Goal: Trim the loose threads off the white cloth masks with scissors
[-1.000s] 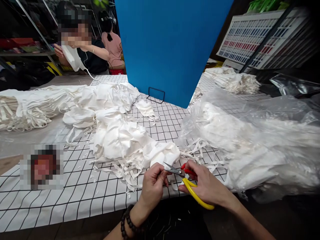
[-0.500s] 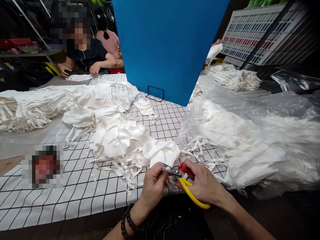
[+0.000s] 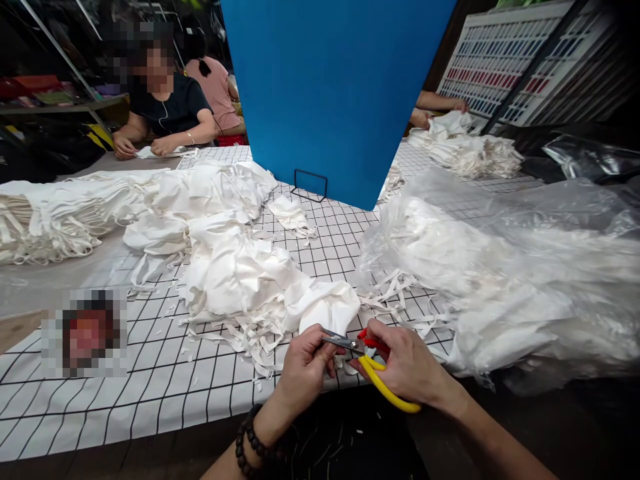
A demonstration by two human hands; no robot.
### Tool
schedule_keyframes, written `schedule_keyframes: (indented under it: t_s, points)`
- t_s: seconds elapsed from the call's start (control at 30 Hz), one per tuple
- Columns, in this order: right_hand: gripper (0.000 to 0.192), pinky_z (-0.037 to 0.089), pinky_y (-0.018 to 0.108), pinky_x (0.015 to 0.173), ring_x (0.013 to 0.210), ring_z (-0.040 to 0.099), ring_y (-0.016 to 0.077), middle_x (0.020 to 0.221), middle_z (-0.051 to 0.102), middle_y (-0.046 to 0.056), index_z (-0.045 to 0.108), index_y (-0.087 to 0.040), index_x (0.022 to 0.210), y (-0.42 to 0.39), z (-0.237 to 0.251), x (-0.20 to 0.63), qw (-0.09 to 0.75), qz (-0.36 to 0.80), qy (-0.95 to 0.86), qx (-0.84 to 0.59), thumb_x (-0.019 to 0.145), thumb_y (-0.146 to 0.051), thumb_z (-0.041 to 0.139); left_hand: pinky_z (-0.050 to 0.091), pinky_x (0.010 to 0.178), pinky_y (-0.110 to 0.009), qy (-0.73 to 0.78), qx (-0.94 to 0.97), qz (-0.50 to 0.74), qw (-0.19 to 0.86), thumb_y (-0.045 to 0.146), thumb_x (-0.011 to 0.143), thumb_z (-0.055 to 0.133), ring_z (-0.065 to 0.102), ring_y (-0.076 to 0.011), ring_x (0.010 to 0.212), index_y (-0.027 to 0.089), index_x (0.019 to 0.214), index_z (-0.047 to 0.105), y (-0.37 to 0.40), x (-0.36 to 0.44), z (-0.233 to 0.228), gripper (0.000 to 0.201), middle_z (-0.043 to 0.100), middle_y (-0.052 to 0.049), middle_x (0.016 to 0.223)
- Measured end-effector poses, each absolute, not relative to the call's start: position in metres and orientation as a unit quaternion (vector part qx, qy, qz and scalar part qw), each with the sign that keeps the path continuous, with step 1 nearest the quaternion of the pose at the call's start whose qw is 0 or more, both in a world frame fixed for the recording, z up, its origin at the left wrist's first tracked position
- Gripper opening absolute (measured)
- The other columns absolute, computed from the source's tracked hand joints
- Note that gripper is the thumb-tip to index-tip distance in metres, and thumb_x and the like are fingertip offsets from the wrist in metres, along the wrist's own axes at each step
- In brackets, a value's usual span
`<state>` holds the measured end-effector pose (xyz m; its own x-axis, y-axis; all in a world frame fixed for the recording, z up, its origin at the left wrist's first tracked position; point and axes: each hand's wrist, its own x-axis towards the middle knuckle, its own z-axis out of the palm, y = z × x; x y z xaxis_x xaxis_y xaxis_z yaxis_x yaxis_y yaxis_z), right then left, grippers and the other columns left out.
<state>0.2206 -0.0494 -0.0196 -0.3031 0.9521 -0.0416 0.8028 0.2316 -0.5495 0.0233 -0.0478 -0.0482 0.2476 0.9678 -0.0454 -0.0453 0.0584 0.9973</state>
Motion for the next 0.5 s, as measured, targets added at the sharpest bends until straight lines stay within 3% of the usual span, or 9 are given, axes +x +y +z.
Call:
schedule_keyframes:
  t_s: [0.13,0.23,0.37,0.43,0.5]
  points:
    - [0.036,0.025,0.024,0.049,0.049,0.036,0.0102,0.054,0.044,-0.007,0.043,-0.023,0.068,-0.050,-0.031,0.223,0.184,0.305,-0.744,-0.566,0.073,-0.046,0.070,0.043,0.049,-0.024,0.430,0.505,0.439,0.606,0.037,0.085,0.061,0.055,-0.0105,0.048,0.015,0.070,0.068,-0.048,0.024,-0.050,0.028,0.055,-0.002,0.072]
    - [0.041,0.025,0.023,0.048,0.050,0.035,0.0094,0.055,0.040,-0.009,0.042,-0.023,0.069,-0.047,-0.040,0.229,0.246,0.426,-0.668,-0.558,0.068,-0.044,0.077,0.047,0.058,-0.025,0.419,0.510,0.444,0.606,0.035,0.087,0.060,0.058,-0.0131,0.057,0.015,0.072,0.068,-0.049,0.025,-0.055,0.027,0.059,-0.003,0.073]
    - [0.040,0.036,0.023,0.051,0.057,0.048,0.0110,0.067,0.053,-0.005,0.044,-0.022,0.077,-0.042,-0.045,0.236,0.313,0.615,-0.534,-0.489,0.072,-0.046,0.075,0.049,0.068,-0.028,0.405,0.538,0.438,0.595,0.033,0.090,0.057,0.060,-0.0164,0.070,0.016,0.077,0.071,-0.052,0.029,-0.058,0.026,0.065,-0.008,0.083]
    - [0.038,0.042,0.025,0.057,0.063,0.054,0.0126,0.076,0.060,-0.002,0.046,-0.022,0.081,-0.043,-0.044,0.233,0.313,0.666,-0.505,-0.451,0.073,-0.044,0.076,0.050,0.071,-0.029,0.415,0.550,0.432,0.582,0.032,0.092,0.055,0.061,-0.0175,0.074,0.017,0.082,0.072,-0.054,0.031,-0.056,0.025,0.067,-0.009,0.093]
    - [0.039,0.046,0.027,0.063,0.069,0.058,0.0134,0.081,0.061,-0.002,0.048,-0.021,0.083,-0.047,-0.041,0.224,0.329,0.684,-0.478,-0.442,0.070,-0.040,0.080,0.049,0.084,-0.031,0.422,0.577,0.425,0.555,0.027,0.093,0.052,0.063,-0.0208,0.092,0.019,0.088,0.073,-0.056,0.032,-0.051,0.024,0.066,-0.010,0.110]
